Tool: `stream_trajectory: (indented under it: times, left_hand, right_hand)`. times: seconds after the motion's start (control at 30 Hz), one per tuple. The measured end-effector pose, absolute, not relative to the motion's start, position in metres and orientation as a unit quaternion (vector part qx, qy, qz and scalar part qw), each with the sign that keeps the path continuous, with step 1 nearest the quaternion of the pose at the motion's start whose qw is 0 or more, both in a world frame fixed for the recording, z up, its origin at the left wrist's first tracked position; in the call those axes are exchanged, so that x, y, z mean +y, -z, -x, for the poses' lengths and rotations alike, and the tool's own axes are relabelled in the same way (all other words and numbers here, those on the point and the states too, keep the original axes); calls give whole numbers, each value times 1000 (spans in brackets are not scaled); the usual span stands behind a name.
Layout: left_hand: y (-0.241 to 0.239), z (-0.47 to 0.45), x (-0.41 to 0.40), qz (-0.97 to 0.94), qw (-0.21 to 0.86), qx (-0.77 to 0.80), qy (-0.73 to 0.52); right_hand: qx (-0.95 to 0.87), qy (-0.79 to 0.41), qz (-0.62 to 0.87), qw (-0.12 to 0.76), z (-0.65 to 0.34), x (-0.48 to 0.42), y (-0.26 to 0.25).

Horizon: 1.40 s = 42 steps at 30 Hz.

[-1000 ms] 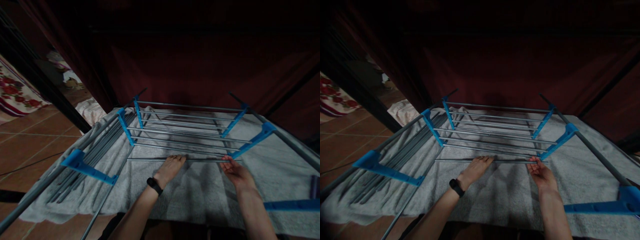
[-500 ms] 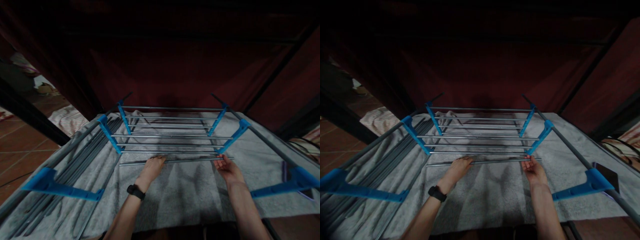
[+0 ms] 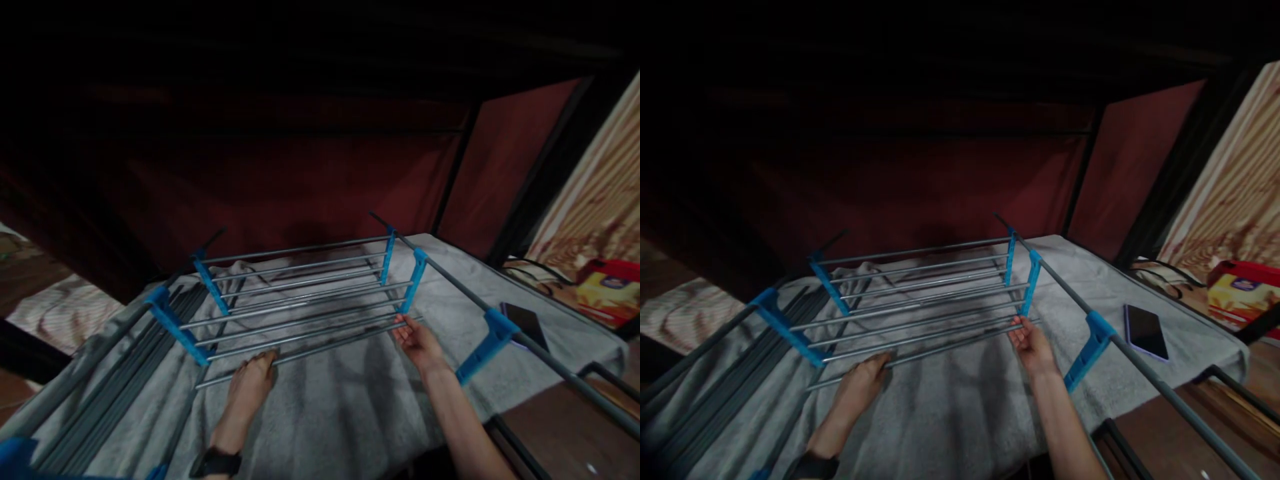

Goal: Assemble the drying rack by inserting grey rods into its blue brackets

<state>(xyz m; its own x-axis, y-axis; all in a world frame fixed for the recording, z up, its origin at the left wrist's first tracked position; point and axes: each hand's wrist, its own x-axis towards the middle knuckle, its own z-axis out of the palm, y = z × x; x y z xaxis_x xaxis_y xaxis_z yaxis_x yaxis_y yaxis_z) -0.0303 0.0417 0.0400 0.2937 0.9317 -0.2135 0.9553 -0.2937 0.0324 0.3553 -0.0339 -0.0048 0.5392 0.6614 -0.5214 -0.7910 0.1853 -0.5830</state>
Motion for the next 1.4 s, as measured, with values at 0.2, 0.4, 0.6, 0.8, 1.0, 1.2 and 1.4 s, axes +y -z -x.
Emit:
stream_trajectory:
  times: [0.2,0.4,0.6,0.8,1.0,1.2,1.4]
  left_hand:
    - [-30,33,20,-785,38,617,36]
    - [-35,52,-4,-784,4,620,-28]
    - [-44,71,-32,-767,-1,640,-50]
    - [-43,80,-67,-765,21,633,-112]
    - [-37,88,-95,-753,46,642,-135]
    - [-36,83,-100,-732,61,663,-147]
    - [-34,88,-101,-704,97,682,-173]
  right_hand:
    - [23,-501,407,764,-331,-47,2]
    - [-54,-507,392,766,-305,-67,-3]
    - [-123,-482,394,773,-272,-107,-43]
    - [-136,-427,424,787,-254,-168,-73]
    - [-135,-415,444,782,-252,-209,-86]
    - [-143,-391,468,780,-257,-216,-94]
    - [-131,-382,468,786,-262,-219,-76]
